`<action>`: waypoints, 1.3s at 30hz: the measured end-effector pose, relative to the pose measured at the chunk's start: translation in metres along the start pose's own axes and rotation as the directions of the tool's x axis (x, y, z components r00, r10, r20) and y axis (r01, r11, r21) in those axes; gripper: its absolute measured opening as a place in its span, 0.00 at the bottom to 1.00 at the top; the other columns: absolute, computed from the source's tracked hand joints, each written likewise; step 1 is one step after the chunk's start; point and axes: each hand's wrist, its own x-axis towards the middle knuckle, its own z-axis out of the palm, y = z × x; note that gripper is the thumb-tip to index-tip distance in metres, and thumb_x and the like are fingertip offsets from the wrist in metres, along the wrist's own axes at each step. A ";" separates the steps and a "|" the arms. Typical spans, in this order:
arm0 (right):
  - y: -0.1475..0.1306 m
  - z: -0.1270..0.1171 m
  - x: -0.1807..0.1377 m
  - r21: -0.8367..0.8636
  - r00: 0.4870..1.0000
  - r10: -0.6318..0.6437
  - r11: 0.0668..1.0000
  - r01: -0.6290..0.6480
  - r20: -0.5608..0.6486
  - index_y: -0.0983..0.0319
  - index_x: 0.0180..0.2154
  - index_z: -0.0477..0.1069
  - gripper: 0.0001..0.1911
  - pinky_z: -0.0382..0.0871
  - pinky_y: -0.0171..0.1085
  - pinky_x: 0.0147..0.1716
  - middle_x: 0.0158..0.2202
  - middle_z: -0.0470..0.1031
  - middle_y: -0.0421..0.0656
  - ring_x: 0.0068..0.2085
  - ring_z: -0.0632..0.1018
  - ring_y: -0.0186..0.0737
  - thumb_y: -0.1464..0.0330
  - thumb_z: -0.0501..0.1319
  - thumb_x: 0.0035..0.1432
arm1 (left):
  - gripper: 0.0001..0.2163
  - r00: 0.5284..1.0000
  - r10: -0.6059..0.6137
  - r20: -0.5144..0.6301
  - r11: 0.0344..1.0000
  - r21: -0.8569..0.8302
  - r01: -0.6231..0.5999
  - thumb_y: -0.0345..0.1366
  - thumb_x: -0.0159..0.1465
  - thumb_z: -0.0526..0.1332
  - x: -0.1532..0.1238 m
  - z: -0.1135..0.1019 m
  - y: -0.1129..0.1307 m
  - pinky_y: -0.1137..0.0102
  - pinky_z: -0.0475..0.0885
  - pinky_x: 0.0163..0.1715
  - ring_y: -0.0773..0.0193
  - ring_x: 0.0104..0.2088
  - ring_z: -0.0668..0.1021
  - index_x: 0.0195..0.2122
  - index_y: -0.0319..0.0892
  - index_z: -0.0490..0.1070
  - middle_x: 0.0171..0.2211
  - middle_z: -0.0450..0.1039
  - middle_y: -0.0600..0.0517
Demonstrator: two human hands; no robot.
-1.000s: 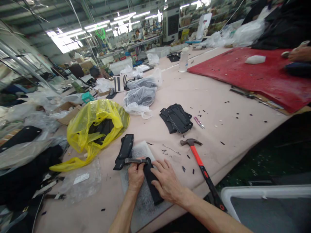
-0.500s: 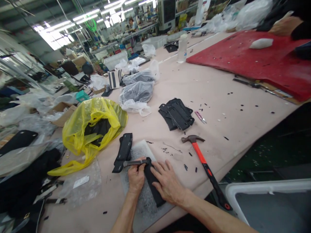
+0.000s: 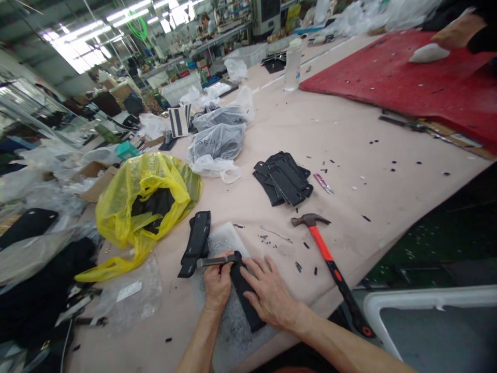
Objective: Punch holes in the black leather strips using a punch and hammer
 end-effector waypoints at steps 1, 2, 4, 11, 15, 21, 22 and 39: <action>0.000 0.000 0.000 0.002 1.000 0.000 1.000 0.000 0.001 0.57 0.63 0.60 0.29 0.42 0.61 0.65 0.68 0.57 0.46 0.64 0.58 0.55 0.64 0.58 0.61 | 0.12 1.000 -0.007 -0.004 1.000 -0.004 0.007 0.40 0.65 0.57 0.000 0.000 -0.001 0.59 0.74 0.52 0.55 0.47 0.80 0.42 0.42 0.78 0.44 0.80 0.46; 0.000 -0.001 0.000 0.004 1.000 0.001 1.000 -0.001 0.004 0.57 0.63 0.60 0.29 0.42 0.61 0.65 0.68 0.57 0.46 0.64 0.58 0.55 0.64 0.58 0.61 | 0.12 1.000 -0.011 -0.006 1.000 -0.008 0.011 0.40 0.65 0.57 0.000 0.000 -0.001 0.60 0.74 0.52 0.55 0.47 0.80 0.42 0.42 0.78 0.44 0.80 0.46; 0.000 -0.002 0.000 0.008 1.000 0.002 1.000 -0.002 0.011 0.57 0.63 0.59 0.29 0.42 0.61 0.64 0.68 0.57 0.46 0.64 0.59 0.55 0.64 0.58 0.61 | 0.12 1.000 -0.009 -0.008 1.000 -0.013 0.009 0.40 0.65 0.58 -0.001 0.000 -0.001 0.60 0.74 0.53 0.55 0.47 0.80 0.42 0.42 0.78 0.44 0.80 0.47; 0.001 -0.004 0.000 0.021 1.000 0.009 1.000 -0.010 0.006 0.57 0.63 0.59 0.29 0.42 0.61 0.65 0.67 0.57 0.46 0.64 0.59 0.54 0.64 0.59 0.61 | 0.12 1.000 0.019 -0.009 1.000 0.021 -0.019 0.40 0.66 0.57 -0.001 0.000 0.004 0.60 0.74 0.53 0.56 0.46 0.81 0.42 0.42 0.78 0.44 0.81 0.47; 0.001 -0.004 0.000 0.018 1.000 0.011 1.000 -0.011 0.005 0.57 0.63 0.59 0.30 0.43 0.61 0.65 0.67 0.57 0.46 0.64 0.58 0.54 0.64 0.59 0.60 | 0.11 0.997 0.078 -0.009 0.992 0.102 -0.077 0.38 0.66 0.57 0.001 0.002 0.003 0.61 0.75 0.51 0.56 0.45 0.81 0.41 0.42 0.78 0.43 0.81 0.47; -0.002 -0.005 0.001 0.010 1.000 -0.006 1.000 0.005 0.025 0.58 0.63 0.59 0.30 0.44 0.62 0.64 0.67 0.58 0.47 0.64 0.59 0.55 0.65 0.59 0.59 | 0.11 0.979 0.202 -0.021 0.950 0.247 -0.191 0.34 0.66 0.55 0.002 0.009 -0.003 0.63 0.78 0.46 0.57 0.42 0.82 0.40 0.41 0.77 0.39 0.82 0.47; -0.001 -0.007 0.000 0.014 1.000 -0.020 1.000 0.020 0.021 0.58 0.62 0.60 0.30 0.46 0.61 0.64 0.66 0.59 0.48 0.63 0.60 0.55 0.65 0.59 0.59 | 0.10 0.975 0.222 -0.020 0.942 0.264 -0.209 0.33 0.66 0.55 0.002 0.010 -0.003 0.63 0.78 0.46 0.57 0.42 0.83 0.40 0.40 0.77 0.39 0.82 0.46; 0.107 -0.091 -0.077 0.141 0.643 0.756 0.654 -0.743 -0.120 0.63 0.38 0.67 0.11 0.69 0.43 0.35 0.32 0.72 0.48 0.35 0.75 0.48 0.63 0.56 0.57 | 0.08 0.985 0.174 -0.019 0.946 0.279 -0.162 0.30 0.64 0.55 -0.006 0.017 -0.006 0.63 0.77 0.39 0.55 0.38 0.82 0.39 0.42 0.73 0.37 0.80 0.46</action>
